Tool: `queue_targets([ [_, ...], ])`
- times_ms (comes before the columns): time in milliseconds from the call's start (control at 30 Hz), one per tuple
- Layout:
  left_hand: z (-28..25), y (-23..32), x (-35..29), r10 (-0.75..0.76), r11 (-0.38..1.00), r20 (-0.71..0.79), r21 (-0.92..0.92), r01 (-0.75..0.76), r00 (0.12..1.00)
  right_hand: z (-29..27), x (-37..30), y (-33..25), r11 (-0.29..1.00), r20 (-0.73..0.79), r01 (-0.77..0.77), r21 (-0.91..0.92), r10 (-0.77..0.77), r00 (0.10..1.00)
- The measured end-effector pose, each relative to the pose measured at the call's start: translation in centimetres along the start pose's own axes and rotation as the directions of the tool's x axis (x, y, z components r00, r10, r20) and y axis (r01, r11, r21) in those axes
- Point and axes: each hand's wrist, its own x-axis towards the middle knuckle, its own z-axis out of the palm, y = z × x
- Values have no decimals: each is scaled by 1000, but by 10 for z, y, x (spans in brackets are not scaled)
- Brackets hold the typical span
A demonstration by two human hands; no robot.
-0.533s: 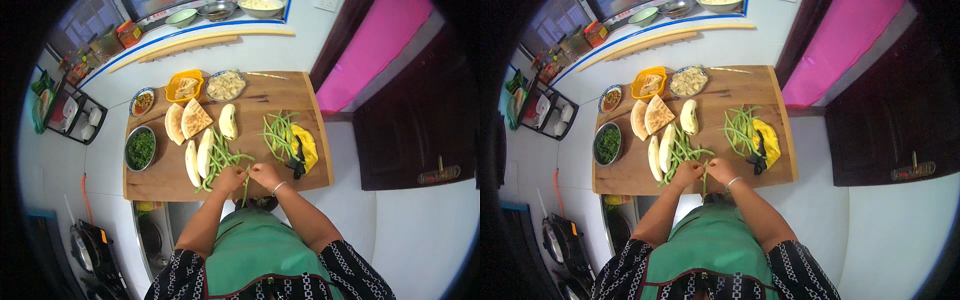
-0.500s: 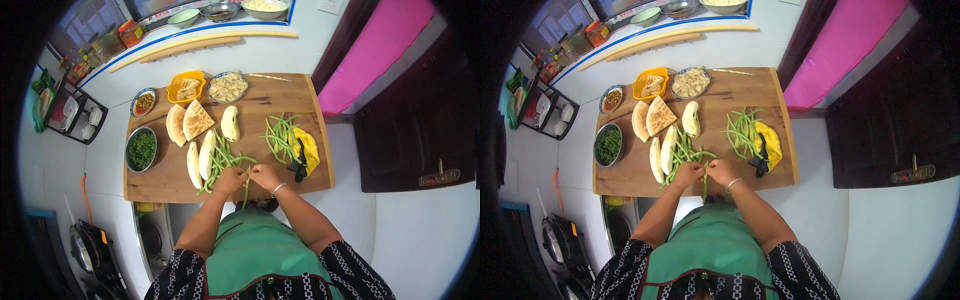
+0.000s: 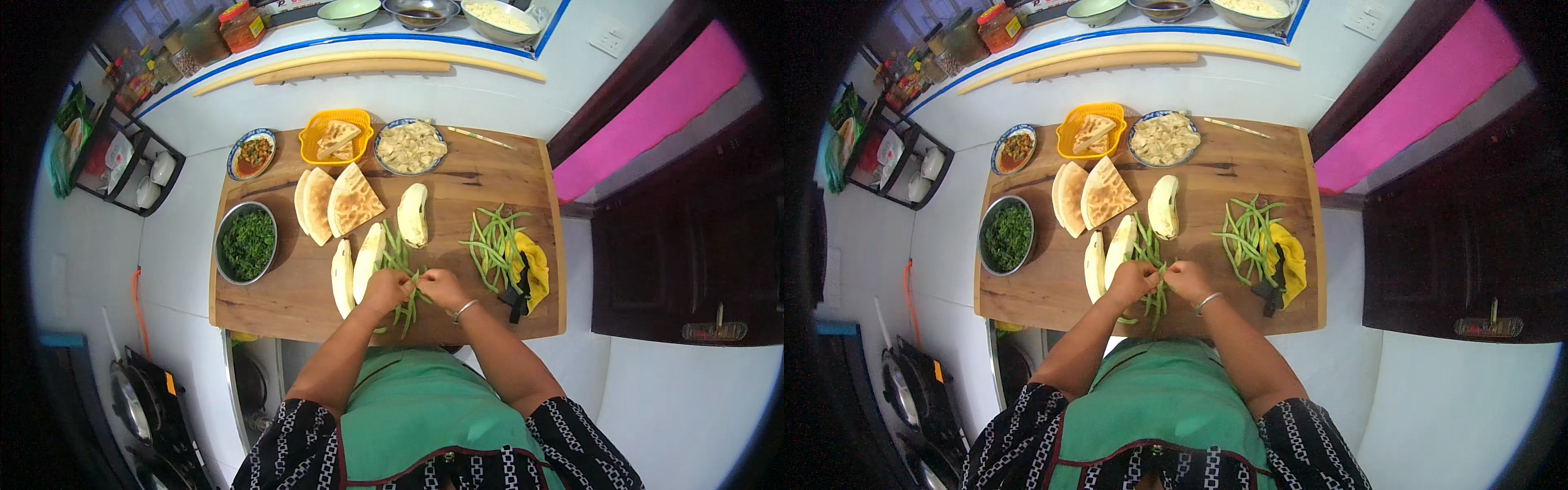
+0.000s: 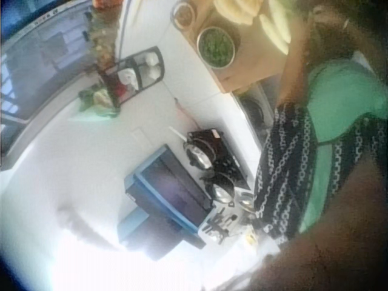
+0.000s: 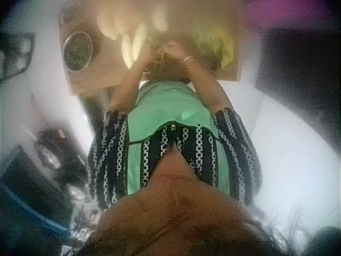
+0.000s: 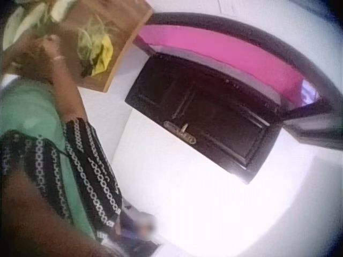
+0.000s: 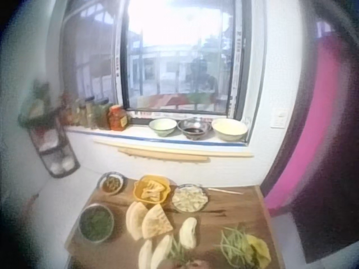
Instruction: The person slices an eggplant on a wooden cutting board using a knife, then transfers the slices into a bowl. They wash their hands at the sink, then return to the cutting board to snap green beans into smaller pieces by hand.
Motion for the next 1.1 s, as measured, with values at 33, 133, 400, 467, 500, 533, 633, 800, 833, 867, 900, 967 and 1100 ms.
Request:
queue_targets([
  [33, 2, -5, 1, 39, 999, -29, 21, -38, 999, 1, 2, 0, 1000, 4, -6, -5, 6, 1000],
  [133, 4, -10, 3, 101, 993, -101, 73, -94, 990, 3, 8, -4, 998, 2, -12, -62, 13, 1000],
  [400, -2, -16, 11, -69, 979, -16, -196, 64, 998, 6, 24, 2, 976, 115, -59, 207, 36, 993],
  [467, -2, -26, 11, -238, 736, 197, -603, 308, 951, -1, 17, -14, 919, 229, -179, 351, 101, 968],
  [500, -1, -30, 14, -233, 686, 242, -646, 335, 942, -4, 18, -20, 879, 284, -234, 416, 118, 951],
  [533, 2, -35, 15, -242, 568, 304, -725, 389, 921, -5, 19, -20, 860, 308, -263, 438, 131, 942],
  [633, 4, -32, 15, -239, 246, 447, -831, 499, 862, -5, 22, -19, 804, 370, -325, 499, 142, 918],
  [800, 0, -29, 9, -168, 122, 525, -829, 546, 834, 1, 16, -28, 817, 344, -324, 478, 165, 924],
  [833, -1, -26, 7, -171, 129, 523, -829, 545, 835, 3, 15, -29, 819, 330, -323, 474, 176, 928],
  [867, 1, -27, 8, -203, 146, 505, -831, 536, 839, 5, 14, -30, 821, 314, -323, 471, 186, 931],
  [900, 3, -28, 9, -237, 163, 491, -831, 532, 839, 7, 12, -29, 821, 299, -326, 469, 200, 933],
  [967, 12, -36, 6, -270, 200, 469, -827, 526, 841, 9, 10, -19, 828, 292, -332, 451, 215, 932],
  [1100, 18, -21, -7, -254, 317, 441, -803, 504, 861, 3, 1, 2, 790, 241, -336, 513, 243, 940],
])
